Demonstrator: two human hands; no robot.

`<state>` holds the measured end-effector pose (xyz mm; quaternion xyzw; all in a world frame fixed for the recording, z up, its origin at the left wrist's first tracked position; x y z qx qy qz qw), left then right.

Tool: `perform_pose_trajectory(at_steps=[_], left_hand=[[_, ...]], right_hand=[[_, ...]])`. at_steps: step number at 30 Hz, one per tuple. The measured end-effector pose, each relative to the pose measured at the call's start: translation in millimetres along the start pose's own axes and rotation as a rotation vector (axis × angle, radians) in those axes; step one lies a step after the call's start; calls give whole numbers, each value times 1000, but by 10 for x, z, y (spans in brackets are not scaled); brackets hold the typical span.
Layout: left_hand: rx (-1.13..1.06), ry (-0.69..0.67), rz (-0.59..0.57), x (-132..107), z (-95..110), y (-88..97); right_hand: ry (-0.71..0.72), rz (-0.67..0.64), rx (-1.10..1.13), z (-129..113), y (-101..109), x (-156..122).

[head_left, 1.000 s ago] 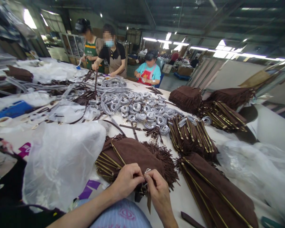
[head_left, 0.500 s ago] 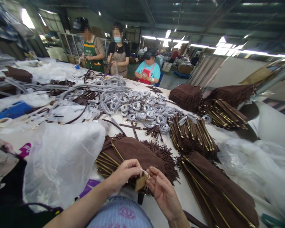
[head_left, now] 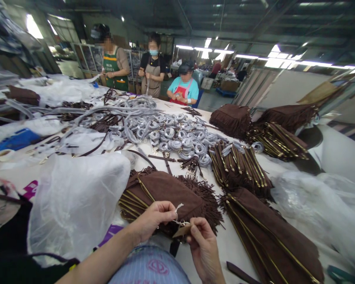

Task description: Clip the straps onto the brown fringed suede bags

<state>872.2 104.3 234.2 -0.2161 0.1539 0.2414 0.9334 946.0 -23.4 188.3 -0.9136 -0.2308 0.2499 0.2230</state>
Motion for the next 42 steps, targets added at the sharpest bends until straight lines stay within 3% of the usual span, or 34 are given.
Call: perform_pose_trajectory(at_steps=[5, 12, 19, 24, 28, 36, 42], left_hand=[[-145, 39, 26, 8, -56, 2], [-258, 102, 45, 31, -156, 26], [-293, 112, 46, 55, -226, 45], [-96, 61, 67, 39, -150, 70], [122, -24, 39, 21, -39, 34], [-184, 120, -42, 10, -241, -23], [239, -74, -39, -6, -87, -28]], right_hand=[[37, 167, 95, 90, 132, 47], [130, 213, 119, 64, 152, 55], [135, 240, 102, 105, 195, 67], [331, 219, -133, -139, 204, 4], [377, 205, -262, -192, 229, -18], [392, 212, -361, -251, 196, -42], [557, 91, -612, -374, 13, -91]])
Point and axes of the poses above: each hand's wrist, its own x-axis towards the middle knuckle, its own y-axis out of the back of the hand, z = x × y, the point moved 10 cm from there along x, towards the middle knuckle, and after that the axes turned 5 degrees about z, right-handed, at the moved point
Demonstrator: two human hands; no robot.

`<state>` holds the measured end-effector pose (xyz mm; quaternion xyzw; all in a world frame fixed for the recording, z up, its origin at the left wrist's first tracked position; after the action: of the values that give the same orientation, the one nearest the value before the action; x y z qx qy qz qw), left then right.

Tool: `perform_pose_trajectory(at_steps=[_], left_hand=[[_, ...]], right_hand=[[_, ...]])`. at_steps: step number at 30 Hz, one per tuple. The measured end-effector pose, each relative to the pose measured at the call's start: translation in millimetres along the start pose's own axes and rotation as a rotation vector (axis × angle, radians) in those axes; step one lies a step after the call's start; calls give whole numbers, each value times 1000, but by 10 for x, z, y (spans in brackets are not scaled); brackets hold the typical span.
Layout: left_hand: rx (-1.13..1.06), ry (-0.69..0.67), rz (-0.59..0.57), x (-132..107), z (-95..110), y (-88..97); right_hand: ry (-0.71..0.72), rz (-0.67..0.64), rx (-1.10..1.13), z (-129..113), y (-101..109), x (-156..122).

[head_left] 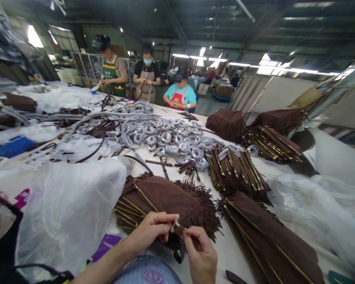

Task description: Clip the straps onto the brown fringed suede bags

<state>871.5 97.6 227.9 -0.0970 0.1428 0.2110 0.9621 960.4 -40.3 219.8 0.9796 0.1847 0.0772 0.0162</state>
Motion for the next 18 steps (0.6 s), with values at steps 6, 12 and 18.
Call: perform_pose_trajectory(at_steps=[6, 12, 18], left_hand=[[1023, -366, 83, -114, 389, -148], [1086, -317, 158, -118, 431, 78], [760, -341, 157, -376, 898, 12]], right_hand=[[-173, -58, 109, 240, -147, -59], [-285, -126, 80, 453, -114, -90], [75, -156, -186, -107, 42, -27]])
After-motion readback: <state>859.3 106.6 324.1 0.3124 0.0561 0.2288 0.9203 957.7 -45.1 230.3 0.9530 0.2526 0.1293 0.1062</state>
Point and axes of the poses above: each hand's wrist, its own x-axis towards the middle knuckle, its own y-axis out of the back of the hand, z = x × y, the point moved 10 cm from there along x, towards the middle knuckle, and after that the axes turned 5 degrees about z, right-handed, at the moved point
